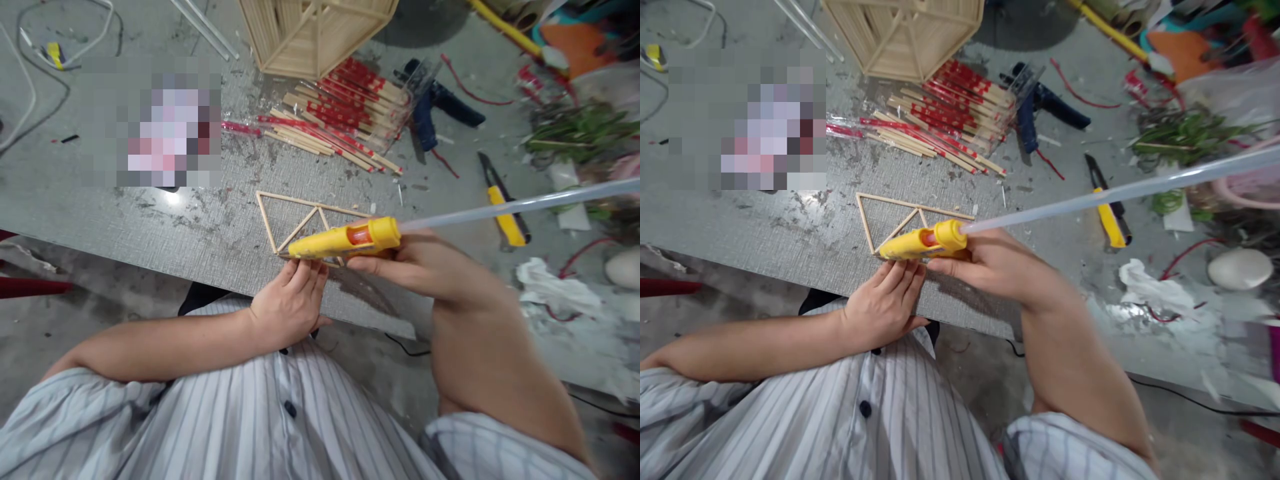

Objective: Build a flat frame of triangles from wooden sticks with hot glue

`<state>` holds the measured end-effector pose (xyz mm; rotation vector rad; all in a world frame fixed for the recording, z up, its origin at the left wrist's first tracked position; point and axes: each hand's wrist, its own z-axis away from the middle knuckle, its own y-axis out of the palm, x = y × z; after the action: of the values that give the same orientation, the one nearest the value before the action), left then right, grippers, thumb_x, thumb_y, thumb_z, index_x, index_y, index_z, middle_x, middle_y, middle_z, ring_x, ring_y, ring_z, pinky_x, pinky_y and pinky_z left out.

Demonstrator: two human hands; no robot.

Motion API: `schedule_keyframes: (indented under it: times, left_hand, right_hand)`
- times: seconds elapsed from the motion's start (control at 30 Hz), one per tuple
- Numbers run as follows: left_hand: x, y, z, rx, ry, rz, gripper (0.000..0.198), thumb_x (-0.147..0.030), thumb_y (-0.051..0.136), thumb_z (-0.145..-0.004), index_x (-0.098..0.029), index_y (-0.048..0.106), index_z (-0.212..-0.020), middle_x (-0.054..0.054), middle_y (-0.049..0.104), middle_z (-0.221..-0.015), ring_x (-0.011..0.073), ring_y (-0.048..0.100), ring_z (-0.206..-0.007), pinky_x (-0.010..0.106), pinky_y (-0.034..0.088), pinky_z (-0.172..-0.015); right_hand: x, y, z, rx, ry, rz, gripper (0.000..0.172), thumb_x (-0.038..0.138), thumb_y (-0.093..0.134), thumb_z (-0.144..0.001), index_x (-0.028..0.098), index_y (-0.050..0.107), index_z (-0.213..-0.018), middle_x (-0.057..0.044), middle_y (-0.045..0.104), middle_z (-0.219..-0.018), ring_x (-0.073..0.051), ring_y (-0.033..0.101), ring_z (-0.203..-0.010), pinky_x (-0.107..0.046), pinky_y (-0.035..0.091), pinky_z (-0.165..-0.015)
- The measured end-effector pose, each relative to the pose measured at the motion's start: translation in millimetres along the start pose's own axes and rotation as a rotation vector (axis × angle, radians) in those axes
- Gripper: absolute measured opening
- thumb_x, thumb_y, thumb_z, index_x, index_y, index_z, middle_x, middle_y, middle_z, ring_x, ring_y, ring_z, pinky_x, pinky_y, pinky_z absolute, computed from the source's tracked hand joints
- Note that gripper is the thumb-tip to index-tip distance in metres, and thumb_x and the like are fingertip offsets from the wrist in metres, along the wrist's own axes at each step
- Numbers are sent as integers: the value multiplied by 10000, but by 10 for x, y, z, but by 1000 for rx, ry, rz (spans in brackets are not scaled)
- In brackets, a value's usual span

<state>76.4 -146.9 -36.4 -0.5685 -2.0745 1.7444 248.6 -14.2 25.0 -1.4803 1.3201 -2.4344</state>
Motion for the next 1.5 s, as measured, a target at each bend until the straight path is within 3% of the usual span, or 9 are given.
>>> schedule_keyframes:
  times: [0.57,1.07,1.5]
  left_hand:
    - [13,15,-7,0,29,2,807,-626,510,-927,59,542,-1353,281,564,-1376,371,557,-1279,457,454,-1077]
    - [26,33,0,-65,28,-15,814,-641,531,-908,57,570,-1324,274,599,-1336,362,589,-1234,448,469,-1051]
    - [33,3,0,-19,37,-26,763,-618,475,-947,32,571,-1335,265,595,-1347,343,570,-1265,442,454,-1068]
  right_hand:
    - [90,-19,-60,2,-81,86,314,470,592,-839,220,767,-913,-47,756,-810,-263,714,-745,-370,564,-684]
    - [81,-23,-25,22,-104,191,352,481,539,-884,218,769,-928,-46,756,-810,-250,707,-746,-342,547,-669]
    - [83,-16,-24,-17,-72,142,355,558,583,-843,257,770,-867,-29,753,-779,-257,708,-730,-366,571,-681]
